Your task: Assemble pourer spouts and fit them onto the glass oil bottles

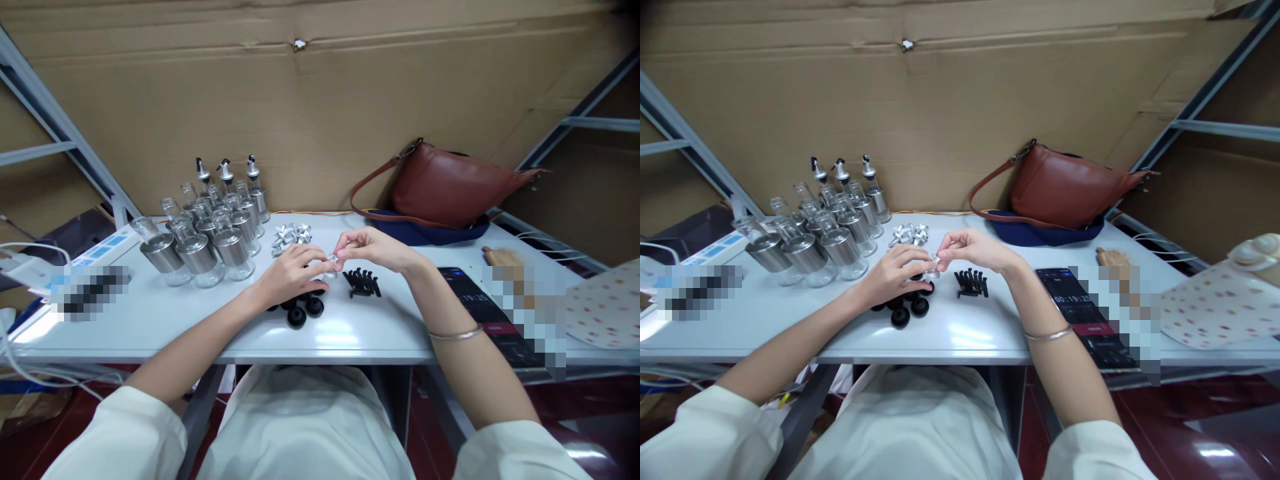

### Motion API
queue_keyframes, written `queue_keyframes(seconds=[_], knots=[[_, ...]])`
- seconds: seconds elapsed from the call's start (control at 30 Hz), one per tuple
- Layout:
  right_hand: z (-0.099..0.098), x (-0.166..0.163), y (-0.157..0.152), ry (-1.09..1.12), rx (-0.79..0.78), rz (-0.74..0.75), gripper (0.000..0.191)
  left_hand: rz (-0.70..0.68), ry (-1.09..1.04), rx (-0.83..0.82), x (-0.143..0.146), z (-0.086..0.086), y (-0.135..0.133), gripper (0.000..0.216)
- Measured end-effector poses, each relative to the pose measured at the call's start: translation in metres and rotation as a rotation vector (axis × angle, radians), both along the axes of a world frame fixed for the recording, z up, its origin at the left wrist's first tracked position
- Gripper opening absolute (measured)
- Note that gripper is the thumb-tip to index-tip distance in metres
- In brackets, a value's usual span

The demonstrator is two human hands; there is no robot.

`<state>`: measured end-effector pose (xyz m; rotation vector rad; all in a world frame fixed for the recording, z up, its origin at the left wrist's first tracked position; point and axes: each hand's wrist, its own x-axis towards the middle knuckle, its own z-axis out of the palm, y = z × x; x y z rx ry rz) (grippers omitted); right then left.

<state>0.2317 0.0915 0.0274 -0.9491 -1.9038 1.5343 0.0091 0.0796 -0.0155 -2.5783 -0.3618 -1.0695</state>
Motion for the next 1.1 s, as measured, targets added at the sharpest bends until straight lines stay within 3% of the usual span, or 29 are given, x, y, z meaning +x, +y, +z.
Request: queue_keyframes(seconds=[0.33, 0.83, 0.93, 1.1], knots=[[0.002, -0.004, -0.003, -0.007, 0.015, -0.047, 0.03, 0.065, 0.131, -0.166, -0.003, -0.002, 0.002, 0.031], [-0.003, -0.004, 0.001, 0.013, 0.12, -0.08, 0.033, 0.103, 0.11, -0.244, -0.001, -0.002, -0.001, 0.022], [-0.01, -0.003, 0.009, -0.079, 0.266, -0.146, 0.033, 0.122, 0.132, -0.26, 0.0, -0.002, -0.001, 0.021], [-0.033, 0.013, 0.032, -0.569, 0.812, -0.408, 0.014, 0.124, 0.159, -0.286, 0.001, 0.0, -0.002, 0.022]])
